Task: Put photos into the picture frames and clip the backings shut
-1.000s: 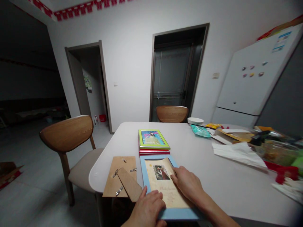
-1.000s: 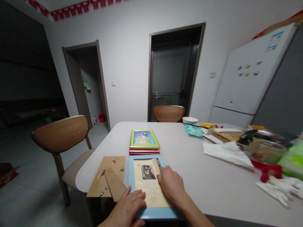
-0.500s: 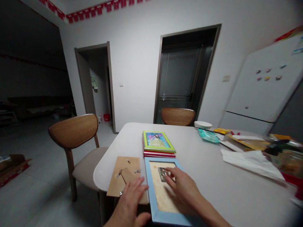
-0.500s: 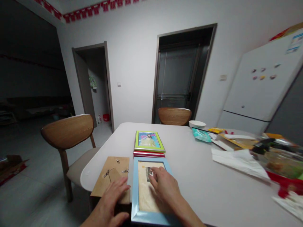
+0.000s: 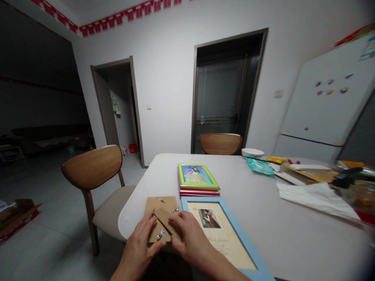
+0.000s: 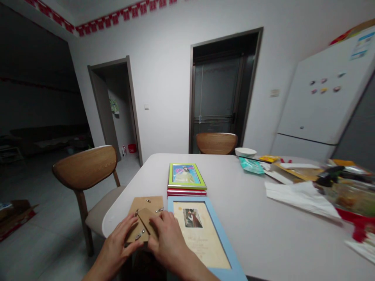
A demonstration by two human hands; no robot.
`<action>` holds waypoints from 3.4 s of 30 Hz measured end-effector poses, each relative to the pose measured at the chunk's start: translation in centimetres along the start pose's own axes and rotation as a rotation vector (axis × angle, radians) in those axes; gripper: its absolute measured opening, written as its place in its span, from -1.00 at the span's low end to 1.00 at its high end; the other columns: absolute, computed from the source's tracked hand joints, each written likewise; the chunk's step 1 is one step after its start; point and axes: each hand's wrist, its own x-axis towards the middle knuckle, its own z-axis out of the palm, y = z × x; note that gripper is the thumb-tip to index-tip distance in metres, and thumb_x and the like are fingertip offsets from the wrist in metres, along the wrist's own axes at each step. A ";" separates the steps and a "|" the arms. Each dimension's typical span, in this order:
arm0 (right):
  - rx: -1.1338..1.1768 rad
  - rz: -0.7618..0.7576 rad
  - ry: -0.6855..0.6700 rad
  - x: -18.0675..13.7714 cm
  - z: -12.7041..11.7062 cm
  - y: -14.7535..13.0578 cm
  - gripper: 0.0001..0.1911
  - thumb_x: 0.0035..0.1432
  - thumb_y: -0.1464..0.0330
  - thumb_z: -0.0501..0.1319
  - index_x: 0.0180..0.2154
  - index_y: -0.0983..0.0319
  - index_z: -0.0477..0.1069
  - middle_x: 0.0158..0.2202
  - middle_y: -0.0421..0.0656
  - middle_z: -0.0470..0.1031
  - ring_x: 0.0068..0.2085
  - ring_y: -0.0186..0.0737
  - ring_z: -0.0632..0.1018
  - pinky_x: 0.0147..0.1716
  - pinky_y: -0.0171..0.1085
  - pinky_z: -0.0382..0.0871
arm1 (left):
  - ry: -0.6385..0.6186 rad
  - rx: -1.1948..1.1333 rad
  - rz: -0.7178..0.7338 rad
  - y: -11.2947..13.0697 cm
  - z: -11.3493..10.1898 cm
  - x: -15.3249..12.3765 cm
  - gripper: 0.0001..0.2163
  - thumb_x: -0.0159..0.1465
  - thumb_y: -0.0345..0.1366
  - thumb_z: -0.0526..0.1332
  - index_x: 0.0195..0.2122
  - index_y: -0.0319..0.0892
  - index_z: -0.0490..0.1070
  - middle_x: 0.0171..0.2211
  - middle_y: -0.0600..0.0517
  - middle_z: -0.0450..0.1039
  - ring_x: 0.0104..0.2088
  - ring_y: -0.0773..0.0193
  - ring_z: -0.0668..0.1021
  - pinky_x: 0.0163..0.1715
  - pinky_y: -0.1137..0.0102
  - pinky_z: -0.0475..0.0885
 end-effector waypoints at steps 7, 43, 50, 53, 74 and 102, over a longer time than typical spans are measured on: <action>0.072 0.103 0.009 -5.1 -6.8 3.6 -0.66 -0.15 0.43 0.07 -0.24 0.16 0.37 -0.19 -0.10 0.31 -0.14 -0.17 0.34 -0.12 -0.21 0.20 | -0.120 -0.136 0.247 6.9 1.2 0.6 -0.61 0.11 -0.22 0.17 -0.05 -0.24 0.24 0.06 -0.18 0.18 0.07 0.08 0.22 0.02 0.19 0.20; -0.306 0.253 0.002 -4.6 -5.4 10.3 -0.69 0.04 0.40 -0.07 -0.30 0.29 0.41 -0.21 -0.03 0.28 -0.18 -0.21 0.34 -0.15 -0.28 0.18 | -0.400 -0.076 0.228 8.5 3.3 0.3 -0.47 -0.07 -0.22 0.29 -0.07 -0.28 0.24 0.03 -0.18 0.23 0.06 0.04 0.23 0.02 0.17 0.17; -0.355 0.194 0.079 -4.1 -4.7 9.7 -0.67 0.03 0.37 -0.02 -0.17 0.25 0.38 -0.12 0.00 0.32 -0.09 -0.10 0.30 -0.12 -0.19 0.16 | -0.395 -0.090 0.244 8.2 3.6 0.1 -0.51 -0.06 -0.22 0.30 -0.12 -0.35 0.29 0.02 -0.19 0.23 0.06 0.07 0.23 0.06 0.25 0.13; -0.261 0.065 0.018 -3.0 -3.6 8.1 -0.70 0.09 0.37 -0.05 -0.22 0.22 0.40 -0.20 -0.06 0.37 -0.16 -0.18 0.33 -0.15 -0.23 0.17 | -0.369 -0.105 0.239 8.1 3.8 0.0 -0.53 -0.09 -0.26 0.32 -0.15 -0.33 0.31 0.02 -0.18 0.24 0.05 0.07 0.24 0.05 0.25 0.14; -0.137 -0.018 -0.150 -1.0 -2.3 4.0 -0.73 0.06 0.42 -0.02 -0.44 0.22 0.45 -0.37 -0.13 0.41 -0.26 -0.25 0.34 -0.24 -0.30 0.14 | -0.299 -0.281 0.272 7.7 4.2 0.0 -0.53 -0.16 -0.32 0.36 -0.18 -0.19 0.30 -0.03 -0.06 0.30 0.02 0.15 0.28 0.05 0.30 0.14; -0.396 0.415 0.168 4.1 -1.9 12.1 -0.81 -0.04 0.32 0.09 -0.34 0.26 0.34 -0.38 -0.04 0.48 -0.37 -0.16 0.47 -0.47 -0.32 0.16 | -0.318 -0.267 0.258 6.7 5.3 -0.1 -0.66 -0.16 -0.22 0.35 -0.37 -0.18 0.34 -0.04 -0.10 0.32 0.03 0.03 0.28 0.01 0.23 0.20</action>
